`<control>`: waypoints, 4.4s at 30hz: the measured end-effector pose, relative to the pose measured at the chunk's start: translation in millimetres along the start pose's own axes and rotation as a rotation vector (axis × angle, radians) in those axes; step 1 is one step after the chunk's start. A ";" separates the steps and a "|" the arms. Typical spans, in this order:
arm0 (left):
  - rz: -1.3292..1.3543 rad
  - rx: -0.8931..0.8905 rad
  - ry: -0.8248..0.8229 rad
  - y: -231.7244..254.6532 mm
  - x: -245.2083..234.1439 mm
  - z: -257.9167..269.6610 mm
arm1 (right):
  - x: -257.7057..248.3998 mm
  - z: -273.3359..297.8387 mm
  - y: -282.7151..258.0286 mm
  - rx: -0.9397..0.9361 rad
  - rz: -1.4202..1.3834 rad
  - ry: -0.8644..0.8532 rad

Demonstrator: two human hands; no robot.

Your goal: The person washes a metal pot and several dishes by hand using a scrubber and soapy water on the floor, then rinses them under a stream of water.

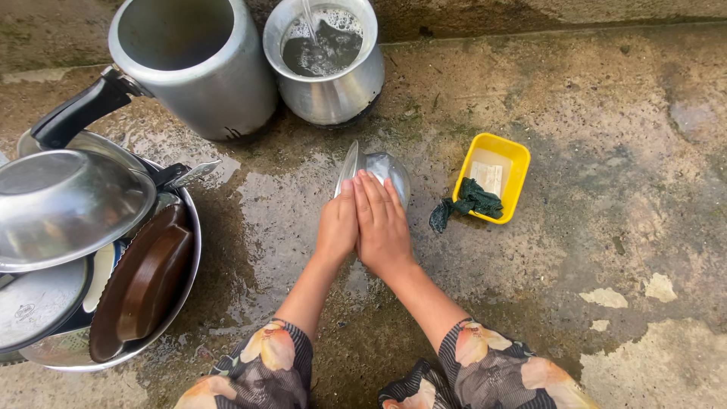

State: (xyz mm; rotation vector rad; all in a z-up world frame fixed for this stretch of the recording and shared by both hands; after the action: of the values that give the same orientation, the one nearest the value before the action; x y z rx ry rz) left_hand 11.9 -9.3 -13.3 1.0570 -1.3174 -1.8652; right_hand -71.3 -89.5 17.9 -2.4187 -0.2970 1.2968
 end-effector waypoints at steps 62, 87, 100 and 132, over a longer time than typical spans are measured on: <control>-0.044 -0.188 -0.212 16.8 13.2 -28.4 | -7.2 3.8 14.7 0.116 0.039 0.112; 0.164 0.089 -0.132 18.2 -51.0 -21.1 | -61.7 -16.0 4.2 -0.013 -0.296 0.216; 0.992 -0.258 0.405 51.0 -11.0 13.3 | -60.6 -14.0 1.7 0.238 -0.351 0.483; 0.475 -0.021 0.219 52.4 -15.8 3.6 | -80.1 -27.6 6.1 0.076 -0.348 0.265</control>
State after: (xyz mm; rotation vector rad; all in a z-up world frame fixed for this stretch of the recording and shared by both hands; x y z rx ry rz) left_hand 18.4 -11.0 41.1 0.8205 -1.2811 -1.3677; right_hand -92.4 -129.9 89.6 -2.3086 -0.5526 0.8132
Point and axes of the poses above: each hand's wrist, its own z-axis away from the middle knuckle, its own x-axis out of the palm, y = z × x, the point moved 2 cm from there along -z, towards the middle knuckle, and after that the axes turned 3 degrees about x, right-handed, at the moved point
